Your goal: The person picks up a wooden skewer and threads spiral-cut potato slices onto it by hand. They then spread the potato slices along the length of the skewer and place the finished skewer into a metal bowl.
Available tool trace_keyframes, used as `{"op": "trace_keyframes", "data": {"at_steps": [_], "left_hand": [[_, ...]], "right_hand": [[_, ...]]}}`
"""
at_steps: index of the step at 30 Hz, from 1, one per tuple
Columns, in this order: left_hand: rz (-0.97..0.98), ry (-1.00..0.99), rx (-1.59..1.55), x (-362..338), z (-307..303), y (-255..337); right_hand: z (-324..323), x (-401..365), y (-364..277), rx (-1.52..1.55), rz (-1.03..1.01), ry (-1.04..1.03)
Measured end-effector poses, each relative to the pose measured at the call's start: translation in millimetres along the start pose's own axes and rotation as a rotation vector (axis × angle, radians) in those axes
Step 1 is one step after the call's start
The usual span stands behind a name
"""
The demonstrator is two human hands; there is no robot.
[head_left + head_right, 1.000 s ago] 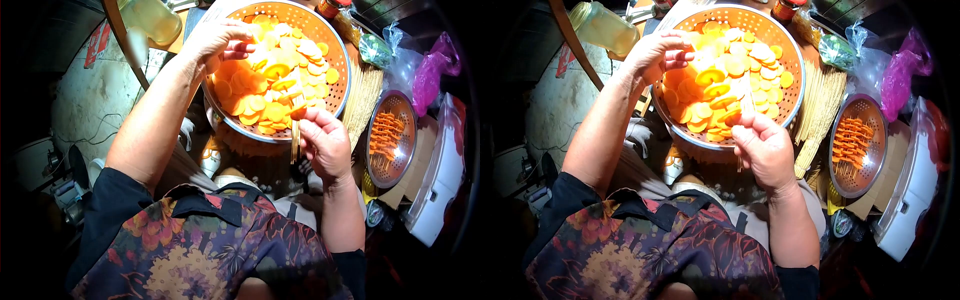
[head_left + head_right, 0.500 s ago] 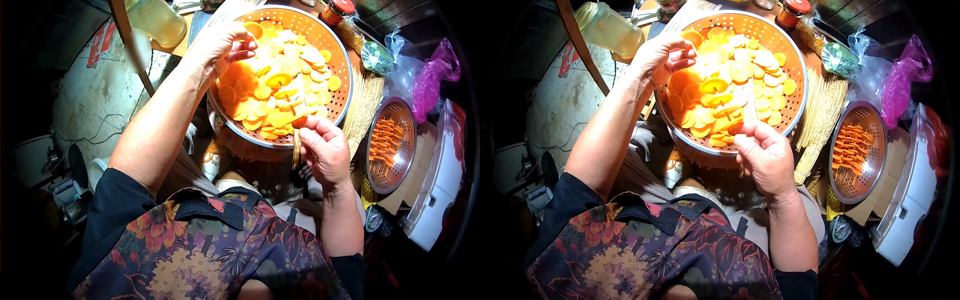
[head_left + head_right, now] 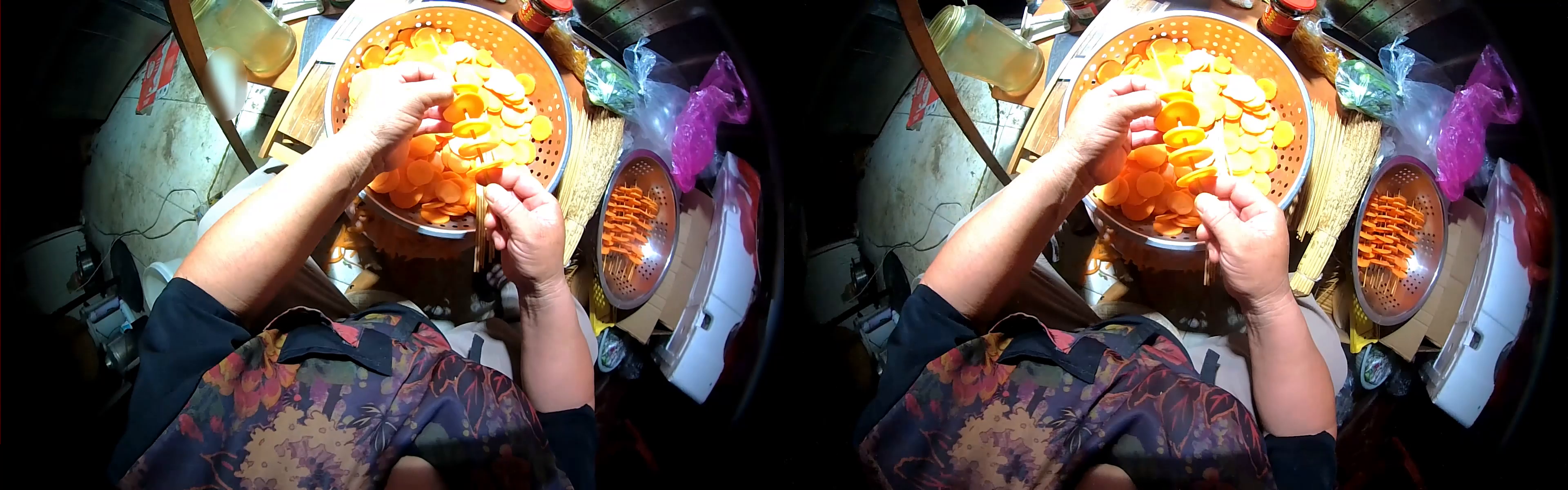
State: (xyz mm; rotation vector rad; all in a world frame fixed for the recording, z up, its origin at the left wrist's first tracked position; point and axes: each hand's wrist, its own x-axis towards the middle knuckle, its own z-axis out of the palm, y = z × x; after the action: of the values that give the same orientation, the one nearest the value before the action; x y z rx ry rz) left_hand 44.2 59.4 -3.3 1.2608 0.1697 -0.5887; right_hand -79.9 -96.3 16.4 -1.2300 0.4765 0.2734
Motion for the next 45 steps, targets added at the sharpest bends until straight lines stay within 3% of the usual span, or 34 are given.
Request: {"op": "trace_keyframes", "data": {"at_steps": [9,12,13,15,16,19,27,29,30,31,35,41,43,45], "left_hand": [[0.026,-0.051,0.023,3,-5,4],[0.100,-0.033,0.443,9,-14,7],[0.097,-0.034,0.444,7,-15,9],[0.006,-0.267,1.086,2,-14,15],[0.263,-0.370,1.369,0,-15,6],[0.183,-0.378,1.647,-12,-11,-7],[0.134,-0.303,1.517,-7,-9,-5],[0.288,-0.368,1.452,-4,-7,-18],[0.285,-0.422,1.490,-5,-4,-22],[0.406,-0.418,1.594,-14,0,-27],[0.484,-0.372,1.645,-17,5,-53],[0.259,-0.436,1.585,-13,7,-39],[0.018,-0.426,1.563,-11,12,-24],[0.066,-0.360,1.382,-4,1,-23]], "right_hand": [[1,0,-7,0.086,-0.004,0.079],[-8,-1,-9,0.170,-0.031,0.044],[-10,-1,-9,0.192,-0.044,0.032],[-11,-2,-9,0.181,-0.048,0.024],[-10,-2,-9,0.168,-0.054,0.013],[-7,-3,-10,0.167,-0.033,0.008],[-11,-3,-11,0.174,-0.045,0.012],[-11,-3,-11,0.184,-0.043,-0.007],[-9,-3,-13,0.175,-0.049,0.007],[-7,-4,-13,0.166,-0.055,0.020],[-9,-3,-10,0.148,-0.049,0.006],[-12,-5,-9,0.158,-0.047,0.014],[-12,-6,-11,0.175,-0.042,0.028],[-11,-7,-12,0.169,-0.044,0.040]]}}
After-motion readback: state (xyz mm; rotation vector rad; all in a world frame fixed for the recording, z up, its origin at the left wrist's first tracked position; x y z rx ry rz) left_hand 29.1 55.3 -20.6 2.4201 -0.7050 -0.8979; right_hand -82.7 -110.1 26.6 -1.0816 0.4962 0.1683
